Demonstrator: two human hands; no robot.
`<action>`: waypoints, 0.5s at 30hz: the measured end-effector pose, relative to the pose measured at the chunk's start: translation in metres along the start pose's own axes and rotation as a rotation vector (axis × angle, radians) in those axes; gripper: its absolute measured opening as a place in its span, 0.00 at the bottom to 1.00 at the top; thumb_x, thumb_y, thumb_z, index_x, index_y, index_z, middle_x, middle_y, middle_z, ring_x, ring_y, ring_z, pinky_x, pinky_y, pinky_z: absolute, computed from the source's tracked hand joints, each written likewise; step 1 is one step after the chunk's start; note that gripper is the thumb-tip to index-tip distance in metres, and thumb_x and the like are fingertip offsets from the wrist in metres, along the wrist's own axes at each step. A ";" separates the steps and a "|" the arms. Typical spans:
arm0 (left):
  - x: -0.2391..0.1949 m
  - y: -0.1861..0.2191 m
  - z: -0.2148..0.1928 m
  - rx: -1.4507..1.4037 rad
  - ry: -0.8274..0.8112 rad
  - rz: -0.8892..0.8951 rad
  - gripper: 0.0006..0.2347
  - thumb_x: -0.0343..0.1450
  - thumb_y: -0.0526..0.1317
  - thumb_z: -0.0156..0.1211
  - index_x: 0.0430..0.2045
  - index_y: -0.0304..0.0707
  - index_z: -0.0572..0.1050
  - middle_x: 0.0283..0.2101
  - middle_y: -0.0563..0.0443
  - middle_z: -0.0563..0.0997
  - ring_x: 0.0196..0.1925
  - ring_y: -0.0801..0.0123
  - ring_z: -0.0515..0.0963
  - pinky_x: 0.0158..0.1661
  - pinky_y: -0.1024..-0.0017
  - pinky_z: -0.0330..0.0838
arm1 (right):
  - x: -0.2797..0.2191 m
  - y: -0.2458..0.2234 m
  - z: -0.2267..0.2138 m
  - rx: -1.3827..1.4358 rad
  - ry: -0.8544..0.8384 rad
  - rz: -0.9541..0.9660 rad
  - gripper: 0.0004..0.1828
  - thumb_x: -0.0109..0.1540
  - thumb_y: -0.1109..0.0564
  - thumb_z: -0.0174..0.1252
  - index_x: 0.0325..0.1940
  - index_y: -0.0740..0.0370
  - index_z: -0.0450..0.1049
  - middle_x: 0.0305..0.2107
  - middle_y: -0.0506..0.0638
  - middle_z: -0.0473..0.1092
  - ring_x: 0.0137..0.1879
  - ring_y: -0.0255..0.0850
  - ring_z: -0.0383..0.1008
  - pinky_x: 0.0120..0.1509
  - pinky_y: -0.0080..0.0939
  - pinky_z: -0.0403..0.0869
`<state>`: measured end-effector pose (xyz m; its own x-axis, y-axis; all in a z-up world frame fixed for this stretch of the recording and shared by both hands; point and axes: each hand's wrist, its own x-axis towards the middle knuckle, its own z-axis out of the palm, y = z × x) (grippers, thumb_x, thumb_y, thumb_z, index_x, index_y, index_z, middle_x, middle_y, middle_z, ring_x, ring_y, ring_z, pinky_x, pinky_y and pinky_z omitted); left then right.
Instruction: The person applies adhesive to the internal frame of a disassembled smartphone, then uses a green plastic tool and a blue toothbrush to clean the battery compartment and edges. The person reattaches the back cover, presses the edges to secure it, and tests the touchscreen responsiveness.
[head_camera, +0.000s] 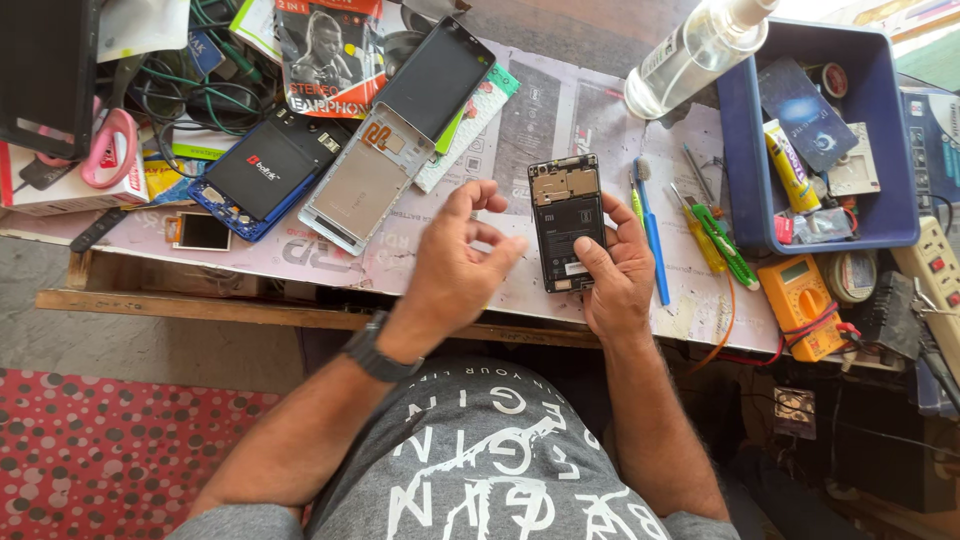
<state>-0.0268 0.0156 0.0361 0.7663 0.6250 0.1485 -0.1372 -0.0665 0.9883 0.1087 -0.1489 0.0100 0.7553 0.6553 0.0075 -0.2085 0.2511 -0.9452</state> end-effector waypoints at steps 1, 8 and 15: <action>-0.002 -0.001 0.009 -0.005 0.023 0.003 0.24 0.66 0.35 0.68 0.54 0.27 0.66 0.46 0.49 0.75 0.34 0.76 0.78 0.30 0.79 0.77 | 0.000 -0.002 -0.001 0.031 -0.006 -0.007 0.29 0.66 0.71 0.54 0.72 0.72 0.57 0.51 0.59 0.74 0.54 0.39 0.77 0.61 0.38 0.77; -0.003 -0.001 0.008 0.404 -0.045 0.128 0.15 0.68 0.39 0.71 0.46 0.37 0.75 0.34 0.51 0.77 0.30 0.70 0.76 0.32 0.70 0.74 | 0.001 -0.005 -0.001 0.105 0.034 -0.018 0.30 0.65 0.72 0.55 0.71 0.72 0.58 0.50 0.59 0.75 0.53 0.39 0.78 0.59 0.39 0.78; 0.019 0.005 -0.077 1.121 0.292 0.338 0.29 0.64 0.46 0.76 0.56 0.36 0.69 0.54 0.41 0.71 0.59 0.53 0.69 0.55 0.52 0.60 | 0.000 0.001 0.004 -0.180 0.040 -0.067 0.31 0.65 0.71 0.54 0.72 0.70 0.55 0.49 0.58 0.75 0.52 0.35 0.78 0.58 0.35 0.78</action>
<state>-0.0611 0.0866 0.0414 0.6065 0.5883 0.5349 0.4287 -0.8085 0.4032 0.1059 -0.1461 0.0104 0.7885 0.6118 0.0627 -0.0451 0.1591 -0.9862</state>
